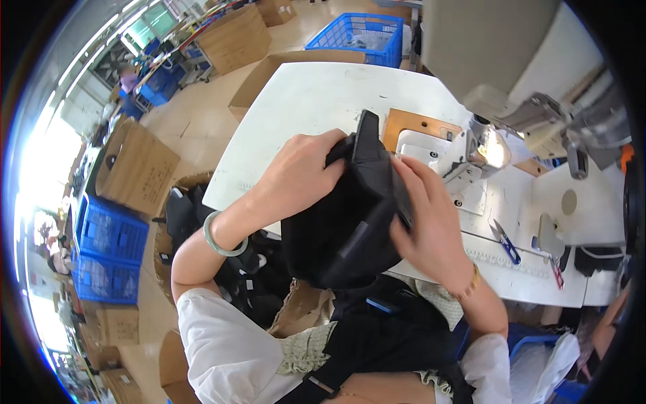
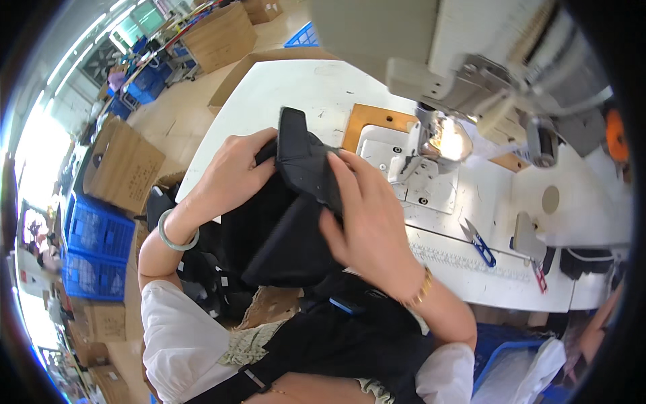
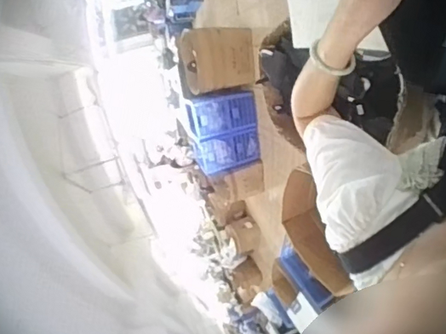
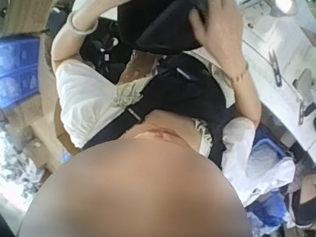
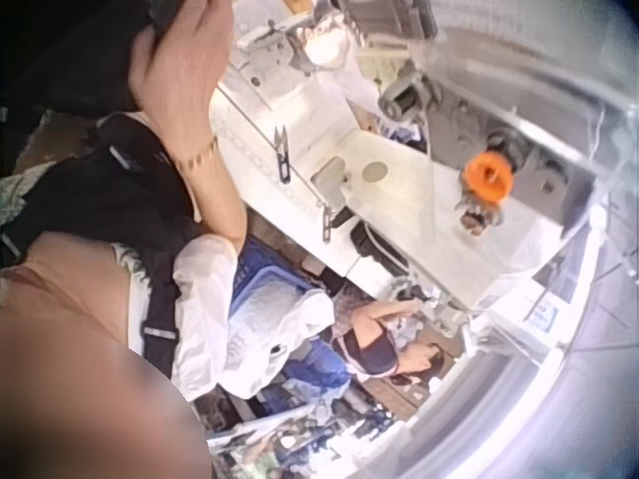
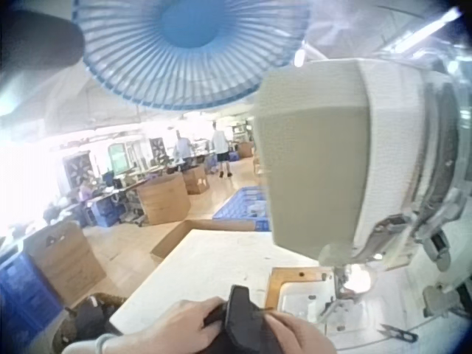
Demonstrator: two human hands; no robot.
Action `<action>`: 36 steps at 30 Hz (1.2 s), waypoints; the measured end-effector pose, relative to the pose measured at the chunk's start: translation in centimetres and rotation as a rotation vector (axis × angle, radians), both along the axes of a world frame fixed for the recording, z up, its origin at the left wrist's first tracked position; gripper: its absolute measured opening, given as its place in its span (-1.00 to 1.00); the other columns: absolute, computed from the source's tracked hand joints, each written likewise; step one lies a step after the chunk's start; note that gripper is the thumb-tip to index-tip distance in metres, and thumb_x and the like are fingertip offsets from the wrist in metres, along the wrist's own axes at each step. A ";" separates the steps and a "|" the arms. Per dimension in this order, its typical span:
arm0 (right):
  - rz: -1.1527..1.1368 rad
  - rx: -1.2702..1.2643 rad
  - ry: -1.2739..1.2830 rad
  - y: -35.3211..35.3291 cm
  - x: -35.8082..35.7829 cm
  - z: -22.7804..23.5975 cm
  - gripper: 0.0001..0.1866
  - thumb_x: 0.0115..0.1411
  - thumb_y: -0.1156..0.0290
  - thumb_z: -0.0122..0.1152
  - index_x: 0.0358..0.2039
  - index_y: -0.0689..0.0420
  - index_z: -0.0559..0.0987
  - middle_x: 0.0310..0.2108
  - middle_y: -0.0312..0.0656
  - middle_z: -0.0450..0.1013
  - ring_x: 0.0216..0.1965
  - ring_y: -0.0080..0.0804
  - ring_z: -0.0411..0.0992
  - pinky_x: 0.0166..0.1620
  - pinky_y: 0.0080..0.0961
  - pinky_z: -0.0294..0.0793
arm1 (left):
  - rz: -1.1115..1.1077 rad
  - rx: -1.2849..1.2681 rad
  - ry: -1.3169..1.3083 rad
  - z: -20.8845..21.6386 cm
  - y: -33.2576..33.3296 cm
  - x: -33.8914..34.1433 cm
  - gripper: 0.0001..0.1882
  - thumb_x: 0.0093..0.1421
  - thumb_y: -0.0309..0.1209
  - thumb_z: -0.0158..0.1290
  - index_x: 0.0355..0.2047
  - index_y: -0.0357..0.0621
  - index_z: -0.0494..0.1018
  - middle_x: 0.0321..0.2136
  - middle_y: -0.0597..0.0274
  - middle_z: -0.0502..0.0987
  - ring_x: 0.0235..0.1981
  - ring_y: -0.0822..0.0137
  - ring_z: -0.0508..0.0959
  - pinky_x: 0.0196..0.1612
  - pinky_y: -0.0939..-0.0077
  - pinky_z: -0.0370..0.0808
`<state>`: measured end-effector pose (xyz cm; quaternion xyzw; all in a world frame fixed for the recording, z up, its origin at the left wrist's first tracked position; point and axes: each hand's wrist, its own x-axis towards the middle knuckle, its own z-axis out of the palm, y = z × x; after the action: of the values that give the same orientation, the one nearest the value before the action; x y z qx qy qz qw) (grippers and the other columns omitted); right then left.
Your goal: Operating an industrial sewing machine to assemble black fabric components for shoes, trimming excess material with scissors.
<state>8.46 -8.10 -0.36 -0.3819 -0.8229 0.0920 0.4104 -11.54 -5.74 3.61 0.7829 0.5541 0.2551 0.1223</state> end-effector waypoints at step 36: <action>0.392 -1.032 0.993 11.0 11.6 -1.6 -0.18 0.17 -0.18 -0.41 0.05 0.44 0.18 0.06 0.01 0.20 0.07 -0.37 0.15 0.12 -0.45 0.04 | -0.463 0.489 -0.166 -7.8 19.7 13.7 -0.66 -0.07 -0.50 0.00 -0.21 -0.21 0.36 -0.21 0.10 0.41 -0.17 0.19 0.42 -0.15 0.44 0.39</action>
<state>20.04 2.91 -1.99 -0.2857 -0.4459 0.7004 0.4786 2.12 13.99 -4.16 0.8706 0.2722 0.4086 0.0306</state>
